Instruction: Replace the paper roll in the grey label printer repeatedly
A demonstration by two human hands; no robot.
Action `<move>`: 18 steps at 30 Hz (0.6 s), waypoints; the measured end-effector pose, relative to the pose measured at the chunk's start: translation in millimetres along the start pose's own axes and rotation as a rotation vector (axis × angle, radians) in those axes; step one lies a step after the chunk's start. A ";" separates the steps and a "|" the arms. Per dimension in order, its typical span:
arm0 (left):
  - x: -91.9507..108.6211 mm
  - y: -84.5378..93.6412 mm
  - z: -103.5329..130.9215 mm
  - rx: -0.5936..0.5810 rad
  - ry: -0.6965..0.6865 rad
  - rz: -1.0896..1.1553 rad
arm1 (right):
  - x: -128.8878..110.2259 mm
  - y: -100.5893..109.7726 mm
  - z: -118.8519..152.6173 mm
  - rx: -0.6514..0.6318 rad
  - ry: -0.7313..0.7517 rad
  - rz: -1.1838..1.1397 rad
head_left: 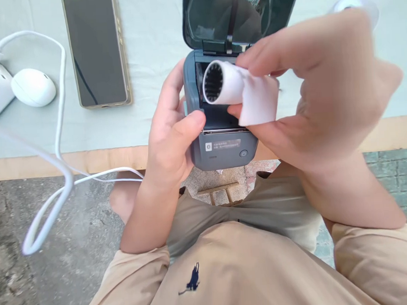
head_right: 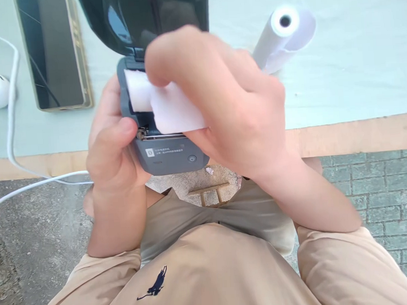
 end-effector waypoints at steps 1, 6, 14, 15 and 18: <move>1.4 -1.5 -1.4 0.008 0.040 -0.008 | -5.1 1.1 -1.3 0.033 0.054 0.137; 12.4 -6.5 -5.5 0.002 0.083 -0.032 | -7.7 2.2 3.1 -0.001 0.152 0.281; 7.1 -0.7 6.2 -0.062 -0.054 -0.023 | 0.4 1.8 11.4 0.039 0.503 0.241; 8.1 -0.7 7.0 -0.081 -0.061 -0.015 | 0.2 0.2 13.6 0.059 0.549 0.239; 14.7 -0.8 8.8 -0.119 -0.032 -0.038 | 2.8 -6.6 18.0 0.016 0.616 0.223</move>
Point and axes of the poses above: each hand's wrist, its own z-axis away from the middle knuckle, its own y-axis out of the back of the hand, x = y × z, the point moved 3 cm from there along -z, towards the middle knuckle, and after that the axes turned 15 degrees about -z, right-handed, at the moved point
